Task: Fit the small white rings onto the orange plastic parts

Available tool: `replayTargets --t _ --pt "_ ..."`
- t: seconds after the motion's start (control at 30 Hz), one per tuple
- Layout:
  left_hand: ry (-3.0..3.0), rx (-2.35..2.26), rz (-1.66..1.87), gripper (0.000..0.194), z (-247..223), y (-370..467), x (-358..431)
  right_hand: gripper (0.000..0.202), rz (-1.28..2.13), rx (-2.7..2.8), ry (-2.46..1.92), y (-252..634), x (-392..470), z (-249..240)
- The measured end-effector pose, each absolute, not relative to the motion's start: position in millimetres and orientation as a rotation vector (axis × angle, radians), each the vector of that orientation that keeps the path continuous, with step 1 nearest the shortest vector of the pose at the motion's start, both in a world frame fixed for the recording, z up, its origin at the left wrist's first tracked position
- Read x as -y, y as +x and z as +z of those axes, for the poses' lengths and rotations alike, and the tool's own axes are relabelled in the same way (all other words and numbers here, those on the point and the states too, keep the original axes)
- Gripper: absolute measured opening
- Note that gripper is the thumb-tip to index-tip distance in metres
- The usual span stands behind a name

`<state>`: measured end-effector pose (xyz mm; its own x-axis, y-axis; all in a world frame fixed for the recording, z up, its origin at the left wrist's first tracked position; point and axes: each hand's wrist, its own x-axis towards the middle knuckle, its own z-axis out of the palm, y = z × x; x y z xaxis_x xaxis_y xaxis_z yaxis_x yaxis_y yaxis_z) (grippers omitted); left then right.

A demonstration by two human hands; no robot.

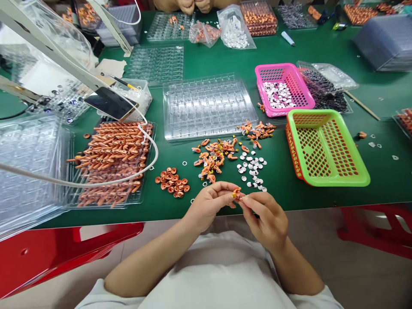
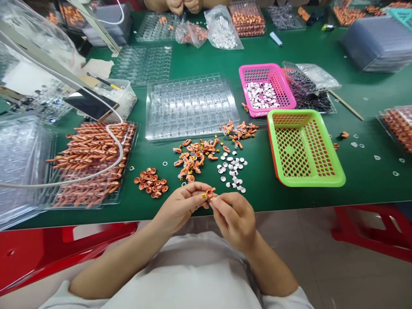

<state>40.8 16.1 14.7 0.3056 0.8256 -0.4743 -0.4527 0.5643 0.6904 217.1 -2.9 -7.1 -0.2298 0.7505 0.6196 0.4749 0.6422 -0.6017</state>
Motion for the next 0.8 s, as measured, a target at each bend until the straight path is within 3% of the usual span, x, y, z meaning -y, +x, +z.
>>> replayTargets --t 0.2,0.47,0.57,0.8 --pt "0.403 -0.921 0.873 0.026 19 41 -16 0.047 0.299 1.982 -0.922 212 6 -15" --pt "0.473 -0.889 0.795 0.022 16 36 -16 0.027 0.884 1.745 -0.908 218 0 10" --pt "0.537 -0.872 0.716 0.020 15 36 -16 0.027 0.962 1.775 -1.047 224 -8 18" --pt "0.600 -0.876 0.649 0.019 16 35 -17 0.024 1.147 2.012 -0.830 228 -27 22"
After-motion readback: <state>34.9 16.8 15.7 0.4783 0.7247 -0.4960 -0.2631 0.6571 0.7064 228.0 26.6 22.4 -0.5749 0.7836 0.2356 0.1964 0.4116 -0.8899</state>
